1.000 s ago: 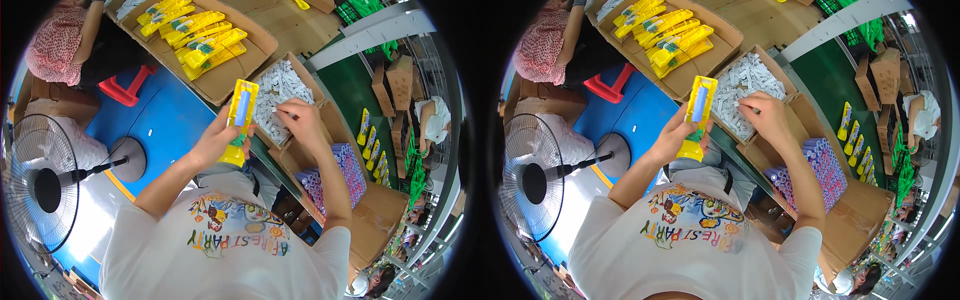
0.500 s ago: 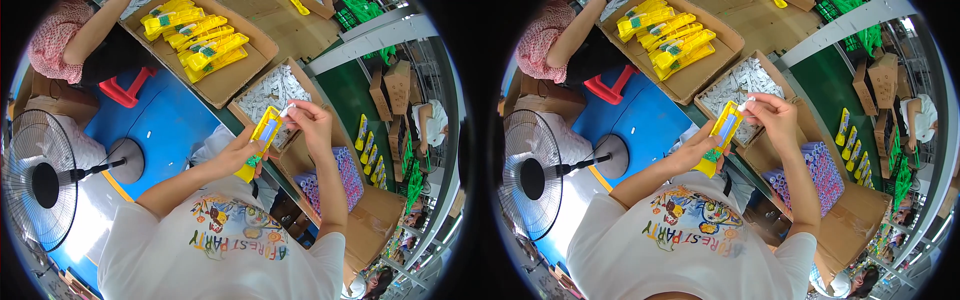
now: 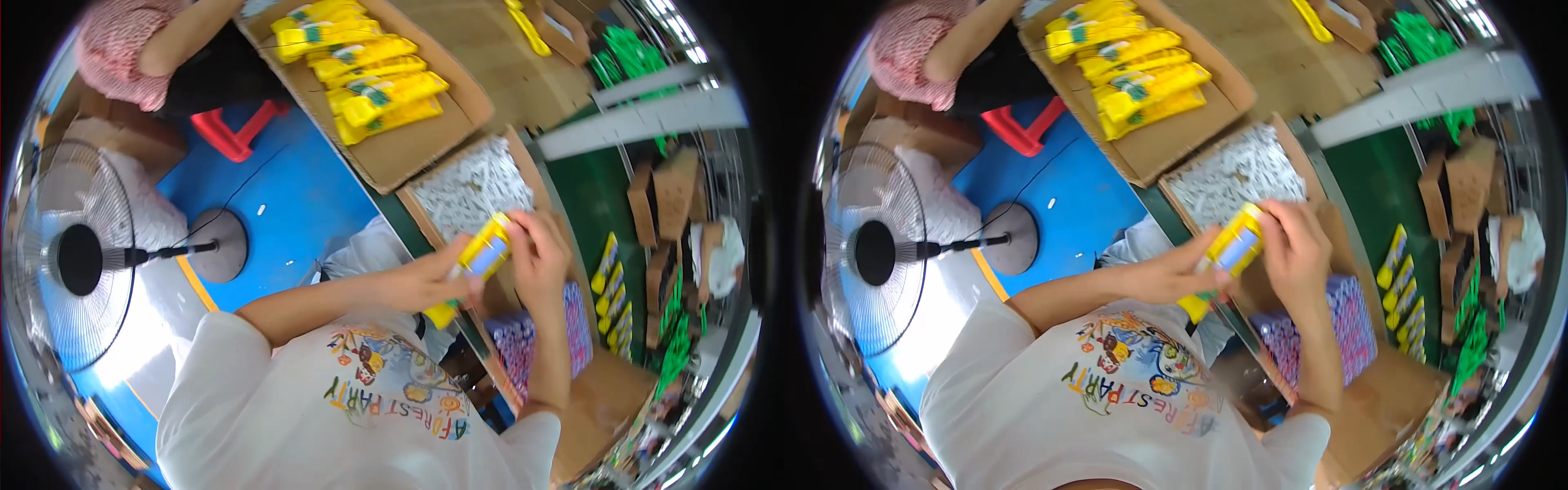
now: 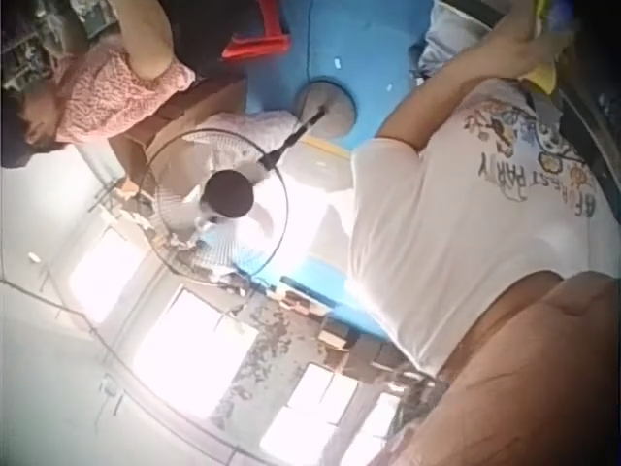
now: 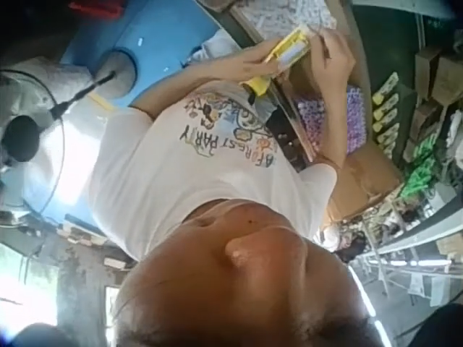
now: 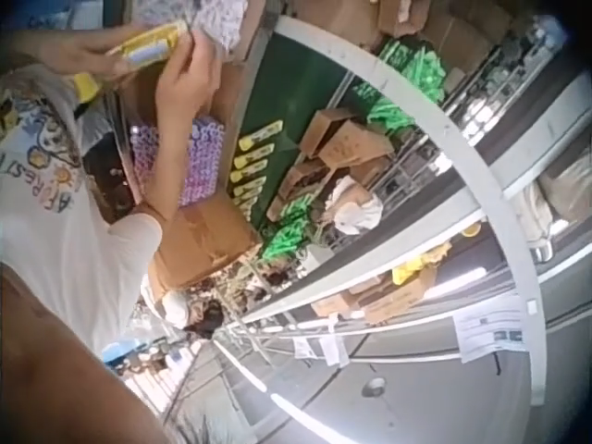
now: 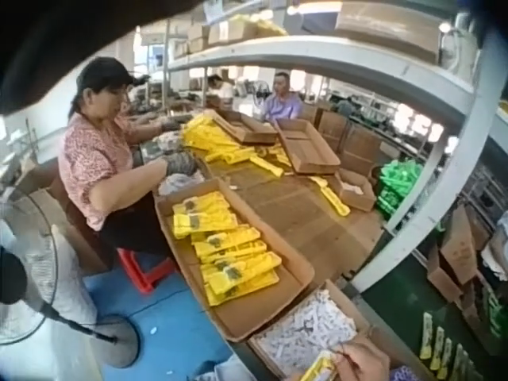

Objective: Assembling flashlights by inserting batteries and internal components into yellow plastic casings.

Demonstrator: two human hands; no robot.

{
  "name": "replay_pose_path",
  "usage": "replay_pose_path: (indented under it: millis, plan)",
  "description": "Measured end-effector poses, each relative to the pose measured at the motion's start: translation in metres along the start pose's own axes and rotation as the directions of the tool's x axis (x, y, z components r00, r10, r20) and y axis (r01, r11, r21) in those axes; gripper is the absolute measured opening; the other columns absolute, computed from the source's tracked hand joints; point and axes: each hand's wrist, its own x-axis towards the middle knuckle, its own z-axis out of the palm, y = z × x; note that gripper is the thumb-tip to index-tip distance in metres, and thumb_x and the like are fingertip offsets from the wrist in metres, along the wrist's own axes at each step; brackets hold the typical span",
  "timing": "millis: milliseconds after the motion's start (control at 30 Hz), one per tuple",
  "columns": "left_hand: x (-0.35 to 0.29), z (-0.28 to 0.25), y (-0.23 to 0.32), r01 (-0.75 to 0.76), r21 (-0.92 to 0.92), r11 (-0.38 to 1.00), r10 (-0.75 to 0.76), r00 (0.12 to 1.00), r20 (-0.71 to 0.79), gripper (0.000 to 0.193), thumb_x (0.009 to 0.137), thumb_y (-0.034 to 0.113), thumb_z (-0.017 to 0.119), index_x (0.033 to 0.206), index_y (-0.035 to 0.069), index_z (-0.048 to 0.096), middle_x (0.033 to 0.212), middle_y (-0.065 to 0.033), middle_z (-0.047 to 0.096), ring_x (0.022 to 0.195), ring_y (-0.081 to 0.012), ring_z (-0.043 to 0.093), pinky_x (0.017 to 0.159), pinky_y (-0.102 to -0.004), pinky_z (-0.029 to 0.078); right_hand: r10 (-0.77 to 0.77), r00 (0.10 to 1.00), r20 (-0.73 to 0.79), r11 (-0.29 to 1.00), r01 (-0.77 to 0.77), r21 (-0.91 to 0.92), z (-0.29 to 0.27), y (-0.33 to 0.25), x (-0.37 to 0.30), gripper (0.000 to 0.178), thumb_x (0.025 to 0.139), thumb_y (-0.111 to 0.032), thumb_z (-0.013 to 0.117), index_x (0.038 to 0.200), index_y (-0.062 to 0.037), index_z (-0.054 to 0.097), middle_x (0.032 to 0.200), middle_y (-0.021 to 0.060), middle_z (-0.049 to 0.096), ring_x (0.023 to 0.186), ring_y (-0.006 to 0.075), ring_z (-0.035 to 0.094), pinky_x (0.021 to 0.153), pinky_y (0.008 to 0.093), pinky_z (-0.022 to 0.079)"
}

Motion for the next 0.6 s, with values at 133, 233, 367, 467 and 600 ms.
replay_pose_path:
  millis: [133,233,367,467,600]
  plan:
    - [0.018,-0.061,0.077,-0.102,0.474,0.875,0.306,0.874,-0.377,0.025,0.093,0.022,0.057,0.106,0.002,0.063,0.105,-0.0119,0.066,0.094,-0.0254,0.063,0.082,-0.0346,0.049,0.092,0.947,-0.308,0.982,-0.137,-0.128,-0.094,0.13,0.017,0.019,0.09,0.005,0.047,0.099,0.0015,0.063,0.101,0.0119,0.065,0.095,0.0214,0.062,0.087,0.0316,0.048]
    - [0.027,-0.146,0.103,0.314,0.936,-0.159,0.82,0.571,-0.052,0.035,0.077,0.018,0.068,0.109,0.005,0.06,0.087,-0.0109,0.066,0.078,-0.0307,0.065,0.069,-0.0405,0.053,-0.065,0.94,-0.336,0.705,-0.195,-0.682,-0.187,0.302,0.07,0.028,0.097,-0.016,0.044,0.112,-0.0018,0.063,0.105,0.0189,0.065,0.096,0.0353,0.063,0.083,0.0409,0.05]
    - [0.08,-0.175,0.08,0.672,0.549,-0.496,0.439,0.74,-0.509,0.013,0.08,0.02,0.061,0.081,0.013,0.072,0.087,-0.0091,0.068,0.079,-0.0228,0.066,0.065,-0.0384,0.051,0.057,0.985,0.161,0.819,0.046,-0.572,-0.224,0.528,0.025,0.033,0.095,-0.018,0.042,0.114,0.0007,0.061,0.105,0.0223,0.065,0.093,0.0349,0.062,0.084,0.0417,0.05]
    - [0.075,-0.138,0.081,0.662,0.698,-0.273,0.806,0.554,-0.211,0.03,0.08,0.015,0.059,0.109,0.007,0.059,0.106,-0.014,0.056,0.088,-0.0259,0.062,0.064,-0.0389,0.052,0.405,0.914,0.02,0.836,-0.362,-0.414,-0.201,0.513,0.046,0.03,0.094,-0.028,0.05,0.107,-0.0029,0.06,0.103,0.0169,0.061,0.091,0.0237,0.056,0.083,0.0385,0.047]
    - [0.037,-0.093,0.079,0.022,0.908,0.419,0.778,0.506,-0.371,0.04,0.077,0.013,0.067,0.107,0.003,0.042,0.094,-0.02,0.057,0.084,-0.0402,0.061,0.069,-0.0454,0.05,-0.057,0.988,-0.141,0.788,-0.042,-0.614,-0.141,0.256,0.038,0.026,0.097,-0.02,0.052,0.091,-0.0007,0.067,0.094,0.0131,0.065,0.079,0.0216,0.059,0.071,0.036,0.048]
